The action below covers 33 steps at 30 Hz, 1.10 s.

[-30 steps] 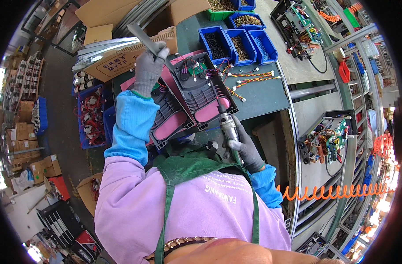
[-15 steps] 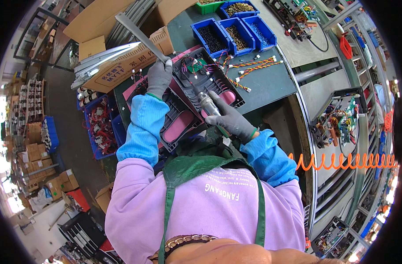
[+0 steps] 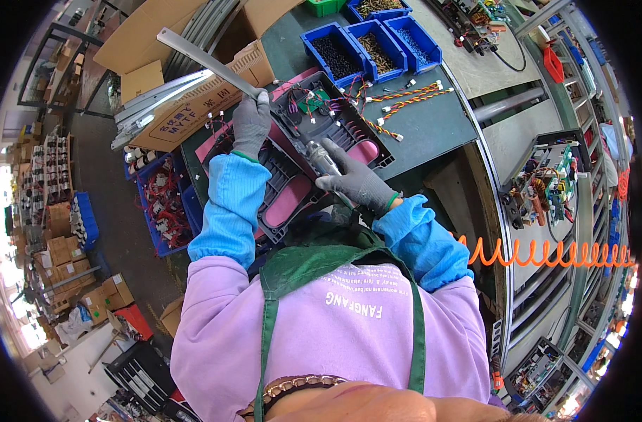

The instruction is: Assembling electronic components by screwing metal brackets into plastic housings and connecting wiring to circuit boards.

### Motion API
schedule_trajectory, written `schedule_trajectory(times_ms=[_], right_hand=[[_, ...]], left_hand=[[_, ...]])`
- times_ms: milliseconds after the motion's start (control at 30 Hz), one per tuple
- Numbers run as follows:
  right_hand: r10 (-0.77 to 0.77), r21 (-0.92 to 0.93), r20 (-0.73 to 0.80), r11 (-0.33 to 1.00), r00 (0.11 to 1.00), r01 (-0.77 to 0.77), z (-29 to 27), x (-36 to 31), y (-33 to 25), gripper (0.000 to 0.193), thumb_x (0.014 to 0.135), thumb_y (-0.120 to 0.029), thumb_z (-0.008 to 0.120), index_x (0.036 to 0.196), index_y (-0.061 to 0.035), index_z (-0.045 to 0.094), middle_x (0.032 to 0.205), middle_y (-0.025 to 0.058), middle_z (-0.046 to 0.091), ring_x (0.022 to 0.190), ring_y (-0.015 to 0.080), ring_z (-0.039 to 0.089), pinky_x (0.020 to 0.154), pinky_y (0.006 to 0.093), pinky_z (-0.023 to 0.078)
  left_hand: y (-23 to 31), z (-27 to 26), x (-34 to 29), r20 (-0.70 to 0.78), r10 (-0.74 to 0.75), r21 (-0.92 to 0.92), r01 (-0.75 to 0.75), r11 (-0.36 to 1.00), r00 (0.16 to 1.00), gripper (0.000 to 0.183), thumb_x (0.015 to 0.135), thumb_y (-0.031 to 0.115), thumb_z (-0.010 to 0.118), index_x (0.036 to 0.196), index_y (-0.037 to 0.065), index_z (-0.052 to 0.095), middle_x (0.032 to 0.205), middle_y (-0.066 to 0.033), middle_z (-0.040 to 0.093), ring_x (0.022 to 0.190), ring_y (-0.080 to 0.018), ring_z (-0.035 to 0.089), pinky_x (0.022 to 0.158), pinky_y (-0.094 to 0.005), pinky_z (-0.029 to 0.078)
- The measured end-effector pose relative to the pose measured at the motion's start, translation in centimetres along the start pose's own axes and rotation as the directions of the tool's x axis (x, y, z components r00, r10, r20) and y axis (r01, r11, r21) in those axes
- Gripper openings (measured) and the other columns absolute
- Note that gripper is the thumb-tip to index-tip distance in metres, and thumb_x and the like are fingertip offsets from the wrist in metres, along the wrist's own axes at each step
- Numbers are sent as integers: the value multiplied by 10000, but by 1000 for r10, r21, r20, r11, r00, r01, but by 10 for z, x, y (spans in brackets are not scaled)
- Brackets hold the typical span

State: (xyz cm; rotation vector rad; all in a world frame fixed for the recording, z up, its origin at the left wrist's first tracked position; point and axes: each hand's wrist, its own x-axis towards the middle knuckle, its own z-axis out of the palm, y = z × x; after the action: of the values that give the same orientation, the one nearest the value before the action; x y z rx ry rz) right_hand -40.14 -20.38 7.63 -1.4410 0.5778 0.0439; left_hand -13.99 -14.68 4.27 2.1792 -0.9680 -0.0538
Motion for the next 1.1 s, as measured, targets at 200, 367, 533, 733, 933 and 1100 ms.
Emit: schedule_trajectory(times_ms=[200, 367, 533, 733, 933, 1100], right_hand=[[-63, -159, -74, 986, 995, 51, 3, 11, 15, 930, 778, -306, 730, 1522, -123, 203, 1363, 227, 503, 1248, 318, 510, 1036, 357, 387], [14, -483, -106, 873, 994, -64, 10, 9, -7, 918, 765, -401, 714, 1516, -207, 224, 1158, 241, 623, 1083, 388, 606, 934, 410, 473], [22, -560, -82, 826, 996, -64, 3, 16, -6, 927, 731, -416, 726, 1506, -249, 246, 1089, 218, 650, 1026, 389, 625, 898, 420, 491], [47, -402, -77, 913, 996, -74, 1, 17, -4, 909, 725, -256, 787, 1493, -173, 307, 1263, 186, 600, 1134, 229, 594, 968, 329, 441], [54, -420, -78, 904, 996, -82, 3, 17, -5, 916, 721, -270, 788, 1494, -171, 306, 1271, 179, 597, 1146, 245, 592, 978, 326, 437], [37, -410, -104, 909, 994, -77, 4, 17, -1, 916, 717, -288, 793, 1490, -176, 315, 1265, 180, 598, 1142, 269, 597, 973, 338, 442]], left_hand=[[1, 2, 0, -27, 42, -12, -42, 999, 999, 322, 970, 334, 480, 1024, 47, 616, 853, -208, 673, 826, -408, 652, 736, -482, 509], [-10, 6, 4, 2, 45, 127, -45, 991, 999, 318, 972, 341, 464, 1031, 64, 608, 830, -220, 669, 802, -416, 651, 716, -512, 506], [-8, 6, 4, 41, 44, 133, -49, 990, 998, 306, 971, 331, 460, 1041, 66, 596, 796, -214, 664, 781, -415, 650, 695, -517, 505], [3, 0, 0, 39, 6, 146, -12, 989, 999, 326, 985, 344, 441, 1047, 76, 616, 846, -224, 660, 816, -423, 638, 729, -516, 490], [-11, 9, 6, 76, -4, 309, -19, 951, 997, 334, 986, 351, 430, 1039, 76, 613, 821, -220, 663, 801, -421, 641, 718, -520, 489], [3, 5, 1, 34, 42, 221, -49, 974, 999, 331, 973, 342, 446, 989, 57, 614, 765, -222, 658, 753, -411, 653, 676, -518, 505]])
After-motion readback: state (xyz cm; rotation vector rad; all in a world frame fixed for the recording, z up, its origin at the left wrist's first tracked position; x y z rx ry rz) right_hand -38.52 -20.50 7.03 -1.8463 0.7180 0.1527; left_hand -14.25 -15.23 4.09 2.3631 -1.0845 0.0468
